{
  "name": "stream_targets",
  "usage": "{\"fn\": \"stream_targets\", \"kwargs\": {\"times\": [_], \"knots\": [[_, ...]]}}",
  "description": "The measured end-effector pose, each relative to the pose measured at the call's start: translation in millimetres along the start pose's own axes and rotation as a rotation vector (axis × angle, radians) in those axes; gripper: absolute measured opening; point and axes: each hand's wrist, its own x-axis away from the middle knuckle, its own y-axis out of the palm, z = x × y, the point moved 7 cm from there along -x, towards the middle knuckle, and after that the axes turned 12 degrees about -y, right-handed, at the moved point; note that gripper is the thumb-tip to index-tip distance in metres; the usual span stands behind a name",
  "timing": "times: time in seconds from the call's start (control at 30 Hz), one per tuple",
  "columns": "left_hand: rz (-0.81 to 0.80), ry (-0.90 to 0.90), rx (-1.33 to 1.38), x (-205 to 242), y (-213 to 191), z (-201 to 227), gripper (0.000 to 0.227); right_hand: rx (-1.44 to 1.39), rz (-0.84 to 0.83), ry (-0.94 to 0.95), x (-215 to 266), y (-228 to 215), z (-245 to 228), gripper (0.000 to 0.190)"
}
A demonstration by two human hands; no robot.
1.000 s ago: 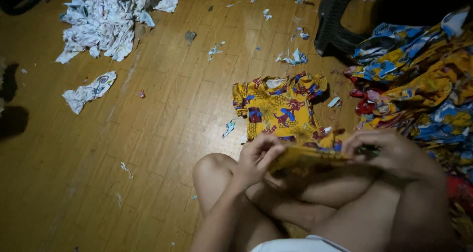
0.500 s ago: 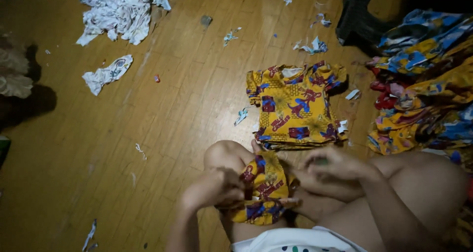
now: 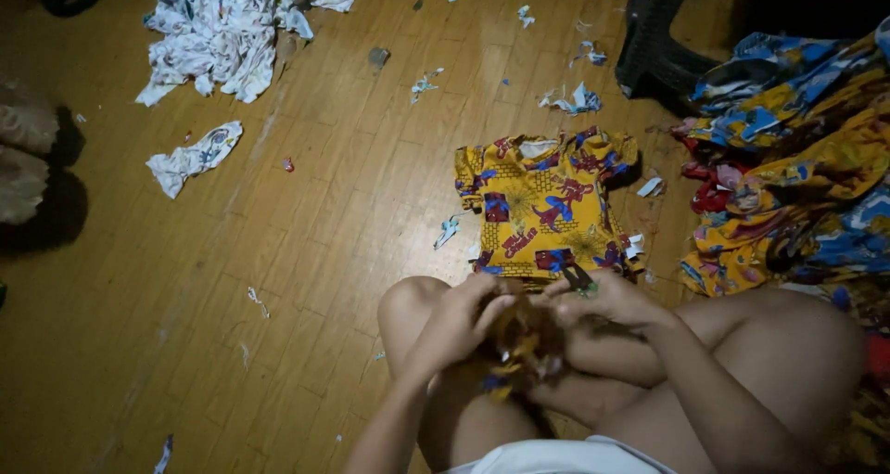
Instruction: Trimming loose threads from children's clothing and folding them on the floor of a sewing factory.
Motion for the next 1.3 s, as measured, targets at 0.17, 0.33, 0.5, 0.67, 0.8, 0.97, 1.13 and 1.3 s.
{"fn": "stream_targets", "kwargs": {"times": [0.17, 0.33, 0.5, 0.67, 0.8, 0.97, 1.13, 1.3], "knots": [[-0.066, 0.253, 0.503, -8.3, -12.0, 36.1, 0.009, -0.194, -0.048, -0.119, -15.5, -4.4, -13.4, 0.043], [-0.269, 0.422, 0.908, -30.0, 4.3, 25.3, 0.021, -0.265, 0.176, -0.22, -22.5, -45.8, -42.6, 0.026], [-0.594, 0.652, 1.255, -46.6, 11.6, 13.1, 0.018, -0.365, 0.215, -0.21, -26.3, -73.6, -55.7, 0.014], [-0.65, 0.476, 1.407, -50.3, 25.5, -0.1, 0.021, -0.402, 0.259, -0.184, -34.1, -61.0, -42.9, 0.026], [-0.418, 0.307, 0.732, -42.5, -5.9, 66.5, 0.014, -0.267, 0.204, -0.117, -36.8, -47.0, -47.5, 0.012], [-0.05, 0.288, 0.525, -87.9, 23.8, 5.9, 0.017, -0.147, 0.174, -0.19, -34.6, -52.4, -69.1, 0.022], [-0.288, 0.201, 0.566, -113.2, 52.3, -5.6, 0.05, -0.055, -0.018, -0.185, -35.9, -41.5, -58.1, 0.024], [-0.456, 0.226, 0.598, -116.2, 79.8, -26.9, 0.022, -0.04, -0.065, -0.233, -26.3, -34.0, -105.8, 0.015]]}}
